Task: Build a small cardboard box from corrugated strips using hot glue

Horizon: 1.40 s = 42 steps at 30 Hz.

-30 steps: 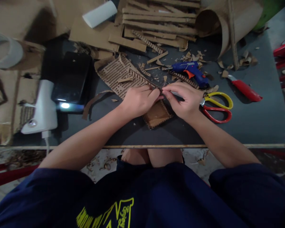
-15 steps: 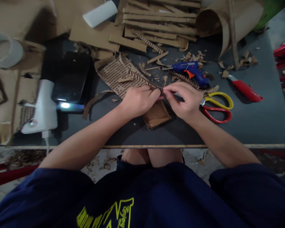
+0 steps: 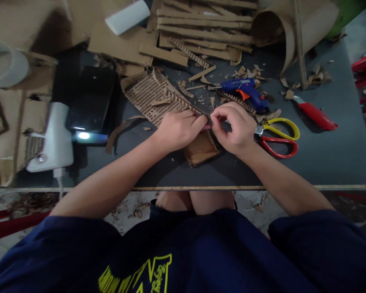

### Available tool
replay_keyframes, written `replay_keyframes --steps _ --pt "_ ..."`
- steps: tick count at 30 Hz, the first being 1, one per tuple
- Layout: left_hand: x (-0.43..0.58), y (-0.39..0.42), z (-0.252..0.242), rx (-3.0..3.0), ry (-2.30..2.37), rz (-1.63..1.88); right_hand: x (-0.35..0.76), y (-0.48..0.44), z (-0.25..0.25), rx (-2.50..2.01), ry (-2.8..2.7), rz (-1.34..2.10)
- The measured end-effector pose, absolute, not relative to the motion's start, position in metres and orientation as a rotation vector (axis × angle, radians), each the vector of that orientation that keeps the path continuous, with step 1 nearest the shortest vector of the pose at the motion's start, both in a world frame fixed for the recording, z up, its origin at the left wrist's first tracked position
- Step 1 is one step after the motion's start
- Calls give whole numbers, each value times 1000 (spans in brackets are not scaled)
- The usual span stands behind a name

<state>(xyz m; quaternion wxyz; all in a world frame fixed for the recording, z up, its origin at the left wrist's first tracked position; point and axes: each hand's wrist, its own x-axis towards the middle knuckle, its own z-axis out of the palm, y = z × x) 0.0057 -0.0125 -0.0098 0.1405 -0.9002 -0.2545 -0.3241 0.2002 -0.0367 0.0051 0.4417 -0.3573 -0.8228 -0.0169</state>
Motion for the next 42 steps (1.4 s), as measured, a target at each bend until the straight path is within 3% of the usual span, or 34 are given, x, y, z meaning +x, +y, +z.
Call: replay_keyframes --steps 15,21,36,42 --pt "5 -13 -11 -2697 -830 -912 200 -37 5 -895 -2022 -76" --pt "5 -14 -10 -2725 -867 -921 201 -40 5 -1088 -2047 -37" --pt "7 -15 -7 -2547 -800 -935 205 -32 8 -991 -2057 -188" --pt "2 -9 -7 -2537 -735 -964 207 -27 -3 -861 -2132 -23"
